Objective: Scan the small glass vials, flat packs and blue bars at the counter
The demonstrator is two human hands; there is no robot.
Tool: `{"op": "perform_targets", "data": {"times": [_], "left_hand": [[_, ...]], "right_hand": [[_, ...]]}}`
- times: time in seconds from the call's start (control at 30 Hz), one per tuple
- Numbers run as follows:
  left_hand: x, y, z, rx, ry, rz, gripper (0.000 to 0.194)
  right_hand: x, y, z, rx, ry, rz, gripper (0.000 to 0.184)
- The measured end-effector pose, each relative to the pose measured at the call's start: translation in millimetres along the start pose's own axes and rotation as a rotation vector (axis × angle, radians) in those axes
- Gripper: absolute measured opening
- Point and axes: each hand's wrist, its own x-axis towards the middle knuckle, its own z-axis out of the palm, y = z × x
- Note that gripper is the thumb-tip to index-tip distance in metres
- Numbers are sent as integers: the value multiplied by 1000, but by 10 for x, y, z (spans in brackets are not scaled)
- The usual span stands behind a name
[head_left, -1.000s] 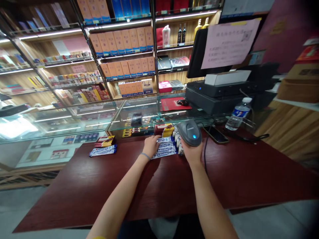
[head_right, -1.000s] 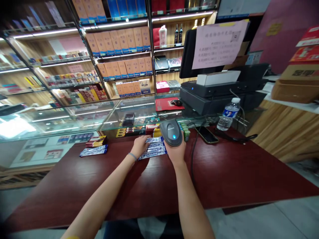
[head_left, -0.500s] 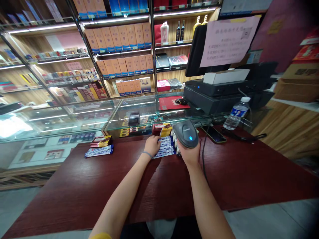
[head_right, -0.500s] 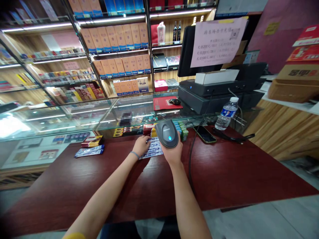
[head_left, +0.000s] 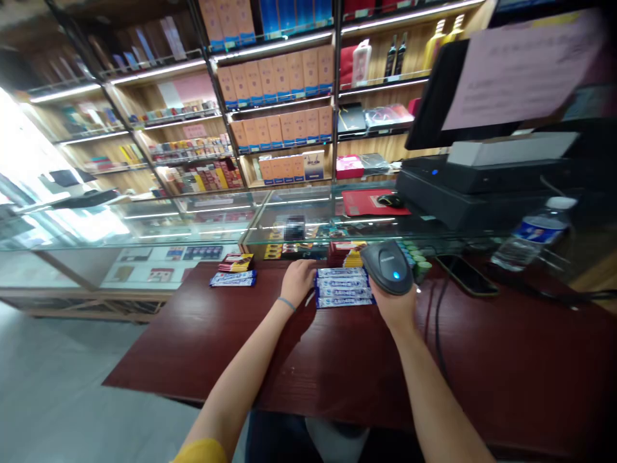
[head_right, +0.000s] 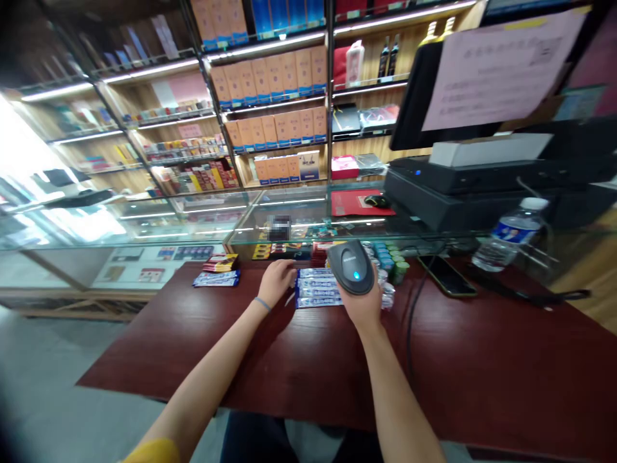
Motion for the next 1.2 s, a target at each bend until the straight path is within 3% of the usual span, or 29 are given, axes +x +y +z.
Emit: {"op": "perform_targets", "data": {"times": [0.13, 0.3, 0.5, 0.7, 0.93, 1.2], "left_hand": [[-153, -196, -593, 153, 113, 11, 25], [-364, -560, -1297, 487, 162, 11, 28], [-574, -986, -1866, 771, 157, -102, 38], [-666, -1209, -1982, 907, 143, -235, 49], [-670, -1213, -1954, 925, 40, -337, 50], [-674, -1040, -1969, 941, 35, -317, 38]], "right_hand": [[-128, -186, 186, -83, -53, -30, 60], [-340, -384, 419, -173, -194, -61, 52], [-569, -446, 627, -267, -360, -122, 46], [-749, -531, 760, -296, -434, -275, 33], [-808, -518, 781, -300, -470, -503, 24], [-810, -526, 754, -285, -471, -478, 28]]}}
